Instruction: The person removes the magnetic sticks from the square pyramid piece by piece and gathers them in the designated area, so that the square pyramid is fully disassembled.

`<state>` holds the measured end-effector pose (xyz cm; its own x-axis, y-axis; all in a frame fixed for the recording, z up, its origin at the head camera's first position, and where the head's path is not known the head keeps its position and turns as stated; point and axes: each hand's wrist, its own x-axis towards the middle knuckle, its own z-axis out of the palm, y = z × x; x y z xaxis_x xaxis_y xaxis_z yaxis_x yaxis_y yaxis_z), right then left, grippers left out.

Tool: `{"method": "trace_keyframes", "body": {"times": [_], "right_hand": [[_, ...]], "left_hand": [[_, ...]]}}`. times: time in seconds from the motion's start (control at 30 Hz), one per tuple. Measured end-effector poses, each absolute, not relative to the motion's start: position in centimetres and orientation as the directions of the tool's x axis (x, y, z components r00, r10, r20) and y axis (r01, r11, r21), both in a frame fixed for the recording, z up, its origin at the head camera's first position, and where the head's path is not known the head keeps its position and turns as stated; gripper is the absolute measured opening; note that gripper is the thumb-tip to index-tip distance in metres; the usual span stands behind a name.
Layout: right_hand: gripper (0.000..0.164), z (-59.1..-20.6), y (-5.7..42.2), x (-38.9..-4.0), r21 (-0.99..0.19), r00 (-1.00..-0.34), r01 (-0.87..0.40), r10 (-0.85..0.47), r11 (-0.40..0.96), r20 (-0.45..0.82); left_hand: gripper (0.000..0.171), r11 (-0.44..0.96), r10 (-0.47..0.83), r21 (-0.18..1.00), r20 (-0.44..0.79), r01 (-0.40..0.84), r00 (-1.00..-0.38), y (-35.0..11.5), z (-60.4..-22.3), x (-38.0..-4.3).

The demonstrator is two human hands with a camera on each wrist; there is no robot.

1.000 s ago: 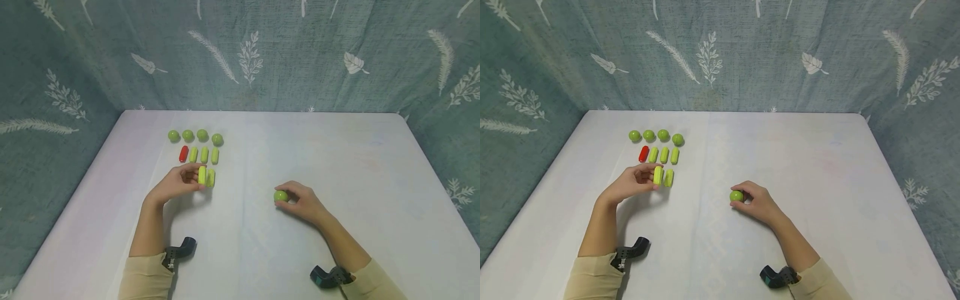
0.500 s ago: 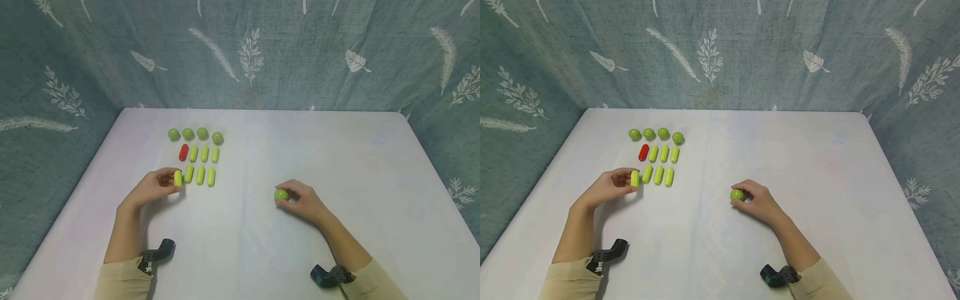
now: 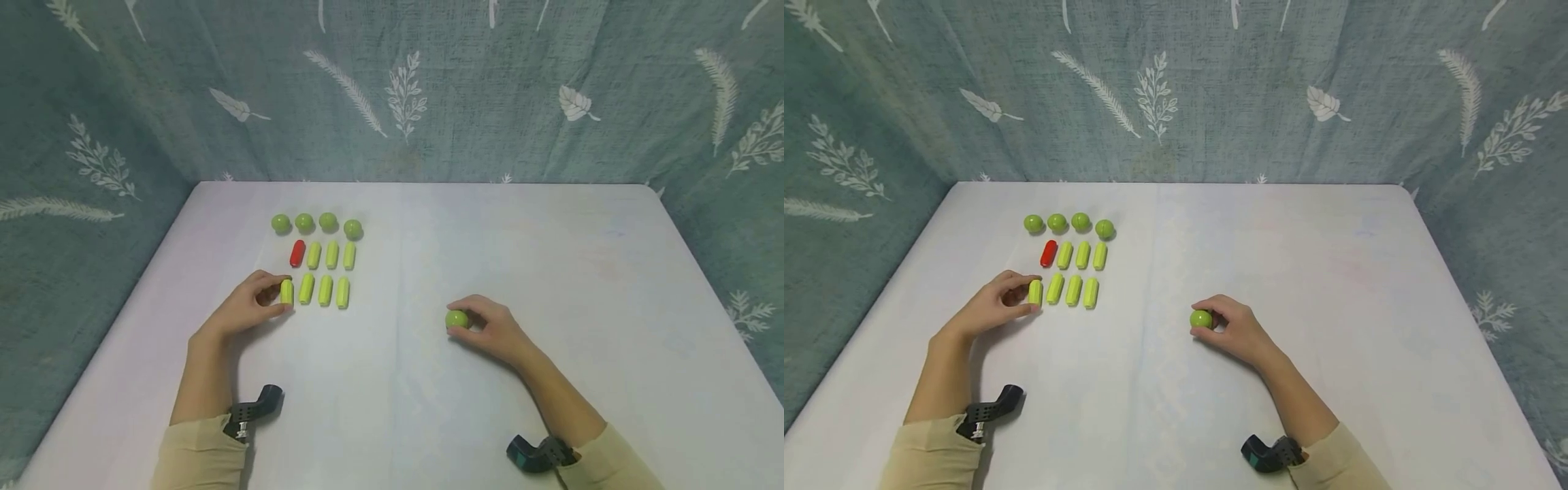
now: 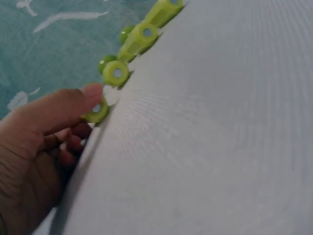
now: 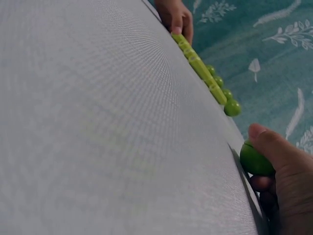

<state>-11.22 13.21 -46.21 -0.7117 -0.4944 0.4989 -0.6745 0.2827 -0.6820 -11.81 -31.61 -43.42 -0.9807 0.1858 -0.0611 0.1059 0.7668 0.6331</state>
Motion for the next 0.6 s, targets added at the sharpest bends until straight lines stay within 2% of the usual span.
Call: {"method": "trace_keyframes", "body": {"times": [0.2,0.37,0.6], "right_hand": [[0.038,-46.3,12.0,-11.9,-0.678,-0.733,-0.660,-0.478,0.324,0.485],[0.036,-46.3,9.9,-13.2,-0.683,-0.738,-0.652,-0.482,0.330,0.472],[0.036,-45.6,6.4,-15.8,-0.785,-0.869,-0.446,-0.419,0.430,0.264]], "left_hand": [[0.062,0.769,0.188,0.628,-0.040,0.122,-0.981,-31.6,-43.7,-11.4],[0.061,0.770,0.150,0.629,-0.023,0.102,-0.988,-31.7,-43.7,-11.3],[0.058,0.782,0.141,0.613,-0.003,0.110,-0.990,-31.4,-44.1,-11.4]]}}
